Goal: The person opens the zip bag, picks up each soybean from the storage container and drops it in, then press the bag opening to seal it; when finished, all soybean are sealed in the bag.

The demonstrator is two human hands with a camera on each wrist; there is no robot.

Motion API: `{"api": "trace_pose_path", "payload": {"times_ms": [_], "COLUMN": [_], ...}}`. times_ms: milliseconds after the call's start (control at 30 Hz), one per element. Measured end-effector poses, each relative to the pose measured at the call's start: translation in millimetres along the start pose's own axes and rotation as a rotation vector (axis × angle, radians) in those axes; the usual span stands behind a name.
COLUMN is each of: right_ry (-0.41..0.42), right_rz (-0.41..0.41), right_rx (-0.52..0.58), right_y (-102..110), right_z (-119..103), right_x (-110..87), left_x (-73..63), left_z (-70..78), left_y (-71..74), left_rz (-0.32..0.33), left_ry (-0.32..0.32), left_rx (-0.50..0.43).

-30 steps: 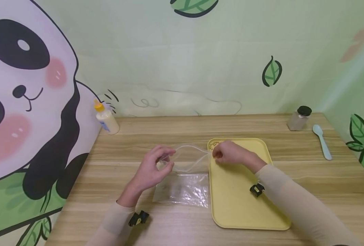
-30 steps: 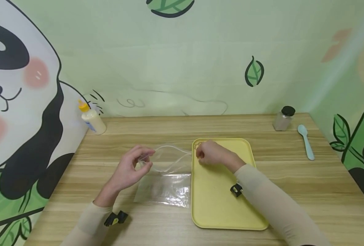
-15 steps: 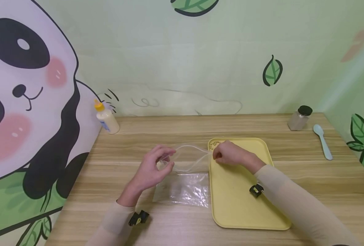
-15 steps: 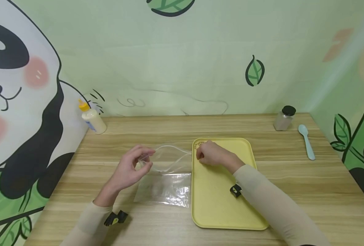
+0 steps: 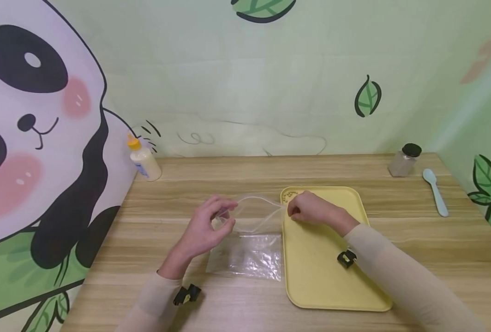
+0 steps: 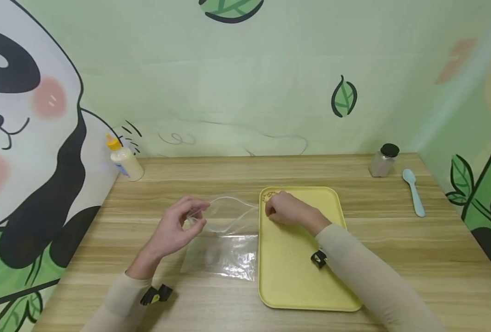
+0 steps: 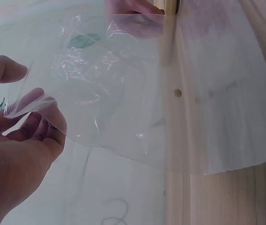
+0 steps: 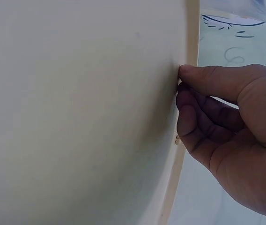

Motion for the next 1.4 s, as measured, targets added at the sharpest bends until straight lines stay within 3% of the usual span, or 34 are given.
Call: {"api": "trace_pose_path", "payload": {"times_ms": [500, 733, 1033, 1400], "right_ry": [-0.008, -0.002, -0.092, -0.075], "right_rz": [0.016, 0.062, 0.064, 0.240], "right_rx": [0.023, 0.018, 0.085, 0.129], "right_y": [7, 16, 31, 52], "right_z": [-2, -1, -4, -13], "right_x": [-3.3, -5.1, -8.7, -10.5], "left_x": [-0.3, -0.4, -0.6, -0.5], "left_z": [0.2, 1.1, 0.3, 0.6], "left_y": [-0.4, -0.5, -0.6, -0.8], "left_rz": [-0.001, -0.002, -0.003, -0.010], "left_ry": [-0.006, -0.014, -0.011, -0.007], "left_rx": [-0.016, -0.007, -0.023, -0.011]}}
Point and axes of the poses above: each hand's wrist, its own x-axis towards the middle knuckle, its own y-axis out of the back of the hand, z = x × y, the point moved 3 cm from there along x, towards the middle knuckle, and after that the axes turned 4 degrees about -z, right-handed, at the moved point
